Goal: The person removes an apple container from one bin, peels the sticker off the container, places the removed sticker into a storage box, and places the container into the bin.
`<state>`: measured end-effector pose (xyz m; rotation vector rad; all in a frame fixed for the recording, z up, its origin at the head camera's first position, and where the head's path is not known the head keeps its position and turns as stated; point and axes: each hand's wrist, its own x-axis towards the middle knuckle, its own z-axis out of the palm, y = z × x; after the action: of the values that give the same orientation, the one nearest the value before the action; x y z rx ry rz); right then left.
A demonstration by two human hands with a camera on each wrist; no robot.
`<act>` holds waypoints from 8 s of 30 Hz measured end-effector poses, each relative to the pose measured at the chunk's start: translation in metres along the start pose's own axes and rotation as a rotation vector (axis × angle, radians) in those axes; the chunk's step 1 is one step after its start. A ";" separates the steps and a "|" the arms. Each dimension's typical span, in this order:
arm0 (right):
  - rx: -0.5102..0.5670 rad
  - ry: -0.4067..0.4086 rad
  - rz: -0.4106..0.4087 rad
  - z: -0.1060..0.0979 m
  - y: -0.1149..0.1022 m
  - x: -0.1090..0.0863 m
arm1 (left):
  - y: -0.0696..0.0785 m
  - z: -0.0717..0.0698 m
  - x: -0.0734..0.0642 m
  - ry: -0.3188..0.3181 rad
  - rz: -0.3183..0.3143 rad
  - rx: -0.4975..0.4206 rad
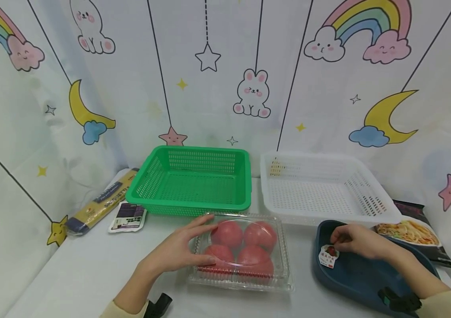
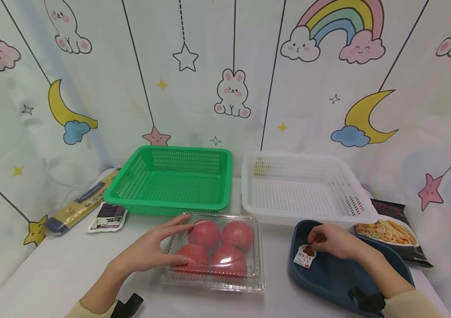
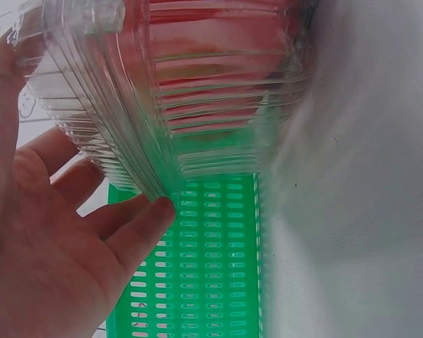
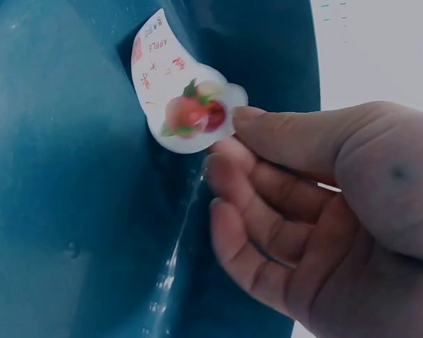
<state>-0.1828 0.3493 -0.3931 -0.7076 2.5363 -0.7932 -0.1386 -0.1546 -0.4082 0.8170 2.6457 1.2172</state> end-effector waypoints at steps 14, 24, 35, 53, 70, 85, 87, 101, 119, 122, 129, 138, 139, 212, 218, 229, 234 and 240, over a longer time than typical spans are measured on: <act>-0.044 0.095 0.017 -0.015 -0.016 -0.018 | 0.001 0.000 0.001 -0.007 0.003 -0.008; -0.016 0.176 0.016 -0.025 -0.055 -0.025 | 0.000 0.000 -0.001 0.000 0.000 -0.012; 0.089 0.315 -0.153 -0.001 -0.098 -0.006 | -0.001 0.000 -0.001 0.007 0.015 -0.024; 0.277 0.518 -0.216 0.086 -0.112 0.036 | -0.026 0.016 -0.015 0.209 0.082 -0.312; 0.604 0.476 0.171 0.119 -0.120 0.040 | -0.061 0.015 -0.023 0.008 0.050 -0.775; 0.933 0.334 0.300 0.135 -0.120 0.044 | -0.068 0.021 -0.022 -0.113 0.085 -0.854; 0.951 0.325 0.301 0.135 -0.120 0.045 | -0.068 0.021 -0.023 -0.110 0.074 -0.842; 1.025 0.334 0.309 0.136 -0.123 0.038 | -0.063 0.023 -0.023 -0.084 0.073 -0.894; 1.172 0.106 0.192 0.121 -0.128 0.014 | -0.036 0.007 -0.034 -0.066 0.003 -0.928; 1.166 0.105 0.183 0.116 -0.131 0.012 | -0.031 0.002 -0.035 -0.068 -0.002 -0.926; 1.154 0.142 0.161 0.104 -0.140 0.007 | -0.020 -0.007 -0.033 -0.059 0.051 -0.902; 1.150 0.213 0.150 0.087 -0.152 0.004 | -0.007 -0.018 -0.030 -0.017 0.096 -0.824; 1.148 0.221 0.156 0.084 -0.153 0.004 | -0.006 -0.019 -0.029 -0.004 0.087 -0.810; 1.232 0.489 0.291 0.012 -0.195 0.198 | -0.045 -0.015 0.022 1.338 -0.260 -1.447; 1.212 0.466 0.273 0.017 -0.200 0.210 | -0.048 -0.015 0.023 1.336 -0.281 -1.453; 1.177 0.453 0.262 0.025 -0.210 0.232 | -0.045 -0.015 0.024 1.329 -0.303 -1.444; 1.191 0.455 0.266 0.029 -0.212 0.242 | -0.044 -0.015 0.024 1.318 -0.319 -1.431; 1.210 0.451 0.279 0.037 -0.212 0.255 | -0.044 -0.015 0.023 1.295 -0.311 -1.425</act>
<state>-0.2944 0.0387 -0.3453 0.2493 1.8137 -2.1917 -0.1820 -0.1765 -0.4276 -0.8173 1.1671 3.3151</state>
